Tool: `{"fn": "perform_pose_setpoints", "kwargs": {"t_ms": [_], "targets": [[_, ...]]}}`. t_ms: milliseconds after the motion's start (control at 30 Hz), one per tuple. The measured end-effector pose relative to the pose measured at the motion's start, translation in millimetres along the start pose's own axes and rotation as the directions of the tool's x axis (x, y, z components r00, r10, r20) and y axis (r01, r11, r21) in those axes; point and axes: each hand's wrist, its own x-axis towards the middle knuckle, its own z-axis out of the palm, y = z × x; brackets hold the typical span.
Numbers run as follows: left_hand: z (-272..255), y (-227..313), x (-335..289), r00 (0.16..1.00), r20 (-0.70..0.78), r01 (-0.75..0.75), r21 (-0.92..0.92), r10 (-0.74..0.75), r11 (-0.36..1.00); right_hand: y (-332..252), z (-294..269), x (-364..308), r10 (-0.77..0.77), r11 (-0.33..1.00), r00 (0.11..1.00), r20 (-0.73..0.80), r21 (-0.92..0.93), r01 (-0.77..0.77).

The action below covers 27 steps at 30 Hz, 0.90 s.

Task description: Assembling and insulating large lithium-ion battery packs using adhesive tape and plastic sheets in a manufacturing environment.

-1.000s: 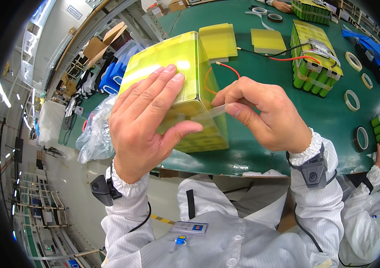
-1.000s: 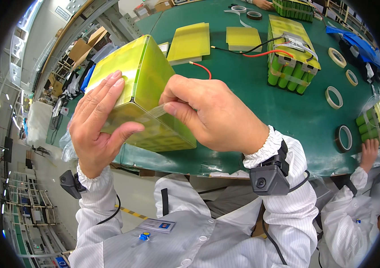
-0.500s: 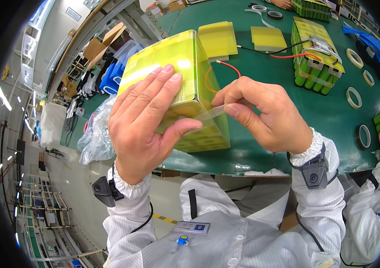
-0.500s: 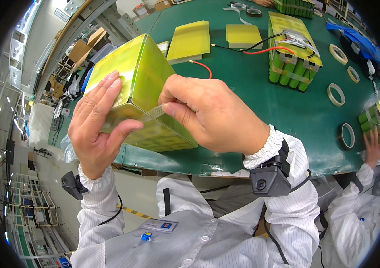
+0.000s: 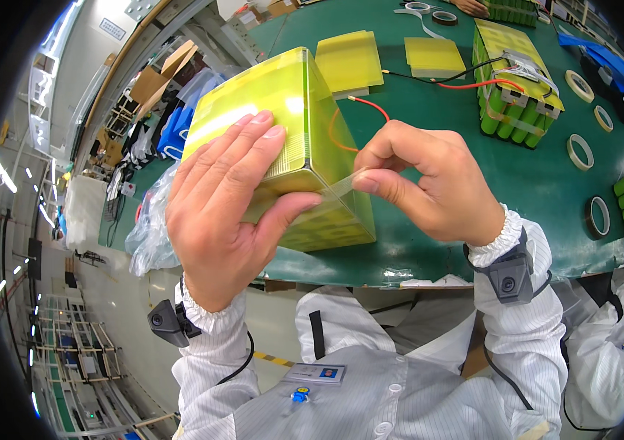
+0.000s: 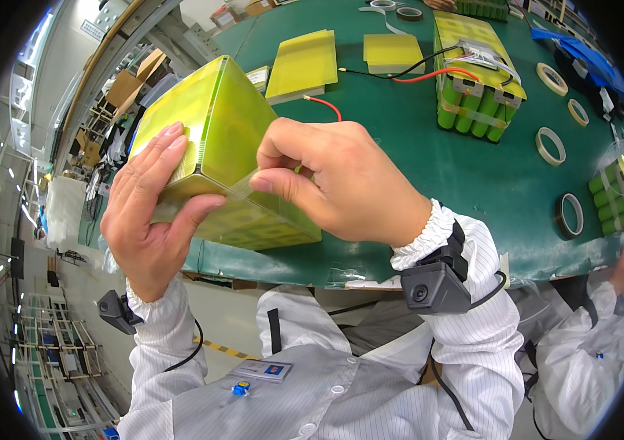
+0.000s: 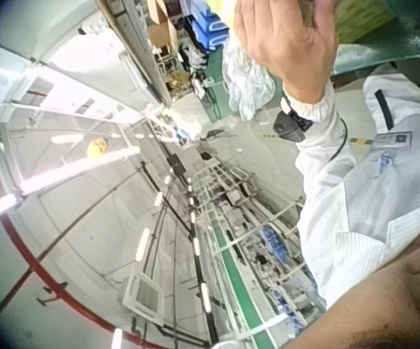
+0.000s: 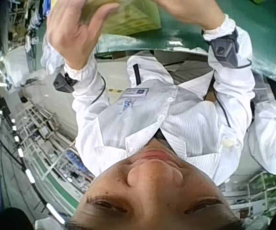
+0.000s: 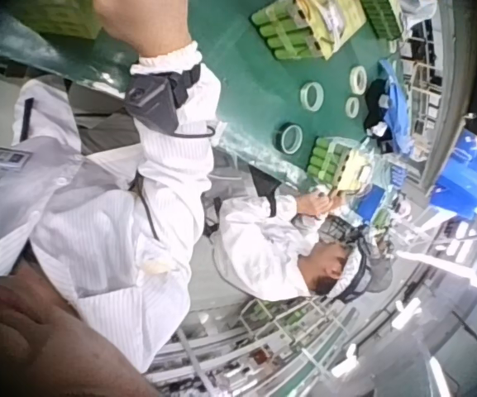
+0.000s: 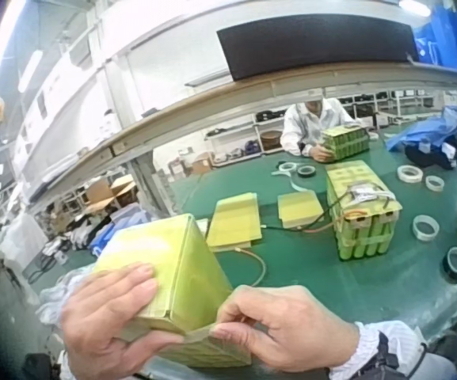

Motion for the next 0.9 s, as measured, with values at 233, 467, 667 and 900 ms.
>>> {"fn": "perform_pose_setpoints", "kwargs": {"t_ms": [233, 467, 667, 900], "targets": [[8, 2, 4, 0.999, -0.008, -0.039, -0.028, 0.039, 0.999, 7, -7, 5, -0.047, 0.995, 0.998, -0.052, -0.086, 0.042], [8, -2, -1, 0.998, -0.048, -0.038, 0.055, 0.041, 0.998, 18, 1, 13, -0.093, 0.995, 0.995, -0.036, -0.035, 0.092], [3, -5, -1, 0.996, -0.018, -0.083, 0.082, 0.085, 0.993, 20, 4, 20, -0.054, 0.998, 0.999, 0.003, 0.016, 0.054], [4, -2, -2, 0.996, -0.004, -0.088, 0.074, 0.089, 0.993, 25, 5, 26, -0.002, 0.991, 0.997, 0.08, 0.136, -0.009]]}}
